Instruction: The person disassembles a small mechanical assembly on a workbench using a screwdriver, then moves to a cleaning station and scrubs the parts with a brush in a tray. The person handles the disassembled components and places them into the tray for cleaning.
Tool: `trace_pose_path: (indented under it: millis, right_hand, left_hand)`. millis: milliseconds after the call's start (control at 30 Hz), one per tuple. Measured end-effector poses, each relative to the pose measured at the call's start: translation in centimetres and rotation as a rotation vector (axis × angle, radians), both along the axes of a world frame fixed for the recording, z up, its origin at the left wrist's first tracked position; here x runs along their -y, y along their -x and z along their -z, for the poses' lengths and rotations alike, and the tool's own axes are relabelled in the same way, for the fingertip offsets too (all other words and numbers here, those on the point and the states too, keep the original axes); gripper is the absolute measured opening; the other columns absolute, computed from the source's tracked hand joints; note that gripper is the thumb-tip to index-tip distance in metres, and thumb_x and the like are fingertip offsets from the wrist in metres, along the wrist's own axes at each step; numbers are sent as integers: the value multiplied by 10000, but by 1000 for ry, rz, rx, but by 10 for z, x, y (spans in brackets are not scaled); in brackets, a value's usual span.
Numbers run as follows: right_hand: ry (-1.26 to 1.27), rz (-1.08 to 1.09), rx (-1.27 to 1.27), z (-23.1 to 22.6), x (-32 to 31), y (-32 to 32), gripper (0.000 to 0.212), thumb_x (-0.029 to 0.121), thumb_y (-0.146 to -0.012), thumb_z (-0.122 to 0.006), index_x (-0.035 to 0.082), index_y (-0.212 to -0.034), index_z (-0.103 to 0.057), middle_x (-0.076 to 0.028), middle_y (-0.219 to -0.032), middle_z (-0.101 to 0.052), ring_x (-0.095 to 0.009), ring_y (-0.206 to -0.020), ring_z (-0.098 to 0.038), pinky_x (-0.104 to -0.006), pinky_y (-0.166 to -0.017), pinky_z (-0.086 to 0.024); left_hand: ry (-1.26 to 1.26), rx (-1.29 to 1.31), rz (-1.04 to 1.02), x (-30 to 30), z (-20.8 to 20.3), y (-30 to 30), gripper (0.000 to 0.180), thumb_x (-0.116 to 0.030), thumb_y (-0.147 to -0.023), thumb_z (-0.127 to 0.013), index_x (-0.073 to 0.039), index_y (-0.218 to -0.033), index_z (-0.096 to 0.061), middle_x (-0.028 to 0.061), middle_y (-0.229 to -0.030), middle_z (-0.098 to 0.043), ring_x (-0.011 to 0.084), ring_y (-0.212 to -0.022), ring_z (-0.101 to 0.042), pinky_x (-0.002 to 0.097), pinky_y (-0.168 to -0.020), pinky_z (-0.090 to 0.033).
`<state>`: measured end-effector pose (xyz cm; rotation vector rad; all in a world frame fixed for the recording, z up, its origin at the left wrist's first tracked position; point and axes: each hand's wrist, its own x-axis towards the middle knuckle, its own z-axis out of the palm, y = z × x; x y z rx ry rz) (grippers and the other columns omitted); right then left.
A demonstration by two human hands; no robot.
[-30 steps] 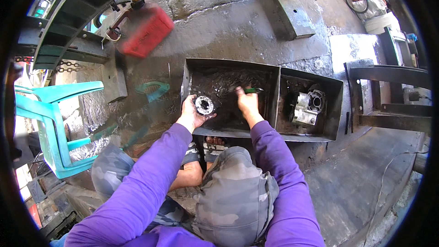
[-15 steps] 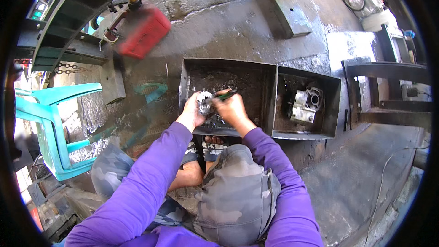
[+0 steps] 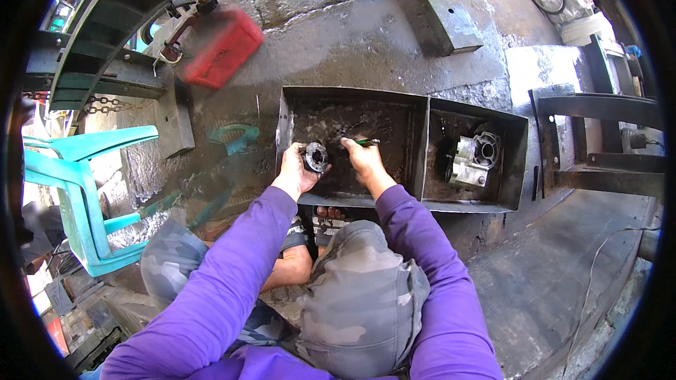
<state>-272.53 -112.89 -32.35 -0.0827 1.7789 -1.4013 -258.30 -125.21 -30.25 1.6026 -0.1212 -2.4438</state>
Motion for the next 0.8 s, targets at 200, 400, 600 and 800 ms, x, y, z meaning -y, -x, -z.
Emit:
trace_pose_path:
  millis: [200,400,600,800]
  right_hand:
    - [218,-492,-381,-57,-2,-33,185,140,-927,-761,-21,-1016,-737,-126,-938,-745,-179,-842,-678,-354,-786,-546]
    - [317,-550,-520,-76,-2,-12,195,99,-845,-795,-19,-987,-734,-193,-968,-734,-346,-937,-722,-403,-846,-566]
    - [275,-496,-757,-80,7,-20,164,82,-842,-792,0,-974,-737,-188,-949,-715,-356,-916,-707,-415,-861,-562]
    - [38,-273,-844,-19,6,19,260,156,-865,-815,-14,-1045,-737,-212,-1019,-717,-382,-994,-699,-433,-905,-552]
  left_hand:
    - [65,23,96,1,-3,6,372,-423,-1038,-545,-95,-1098,-710,87,-1015,-766,281,-930,-733,438,-859,-578]
    - [-18,-65,162,0,0,6,317,-409,-1033,-555,-132,-1076,-705,74,-988,-758,290,-923,-726,458,-846,-582]
    - [13,-21,233,2,-1,3,342,-456,-1022,-544,-163,-966,-711,48,-960,-741,259,-912,-702,468,-828,-585]
    - [24,17,151,7,-5,-7,299,-428,-1000,-541,-171,-1028,-692,65,-892,-733,274,-805,-704,470,-724,-594]
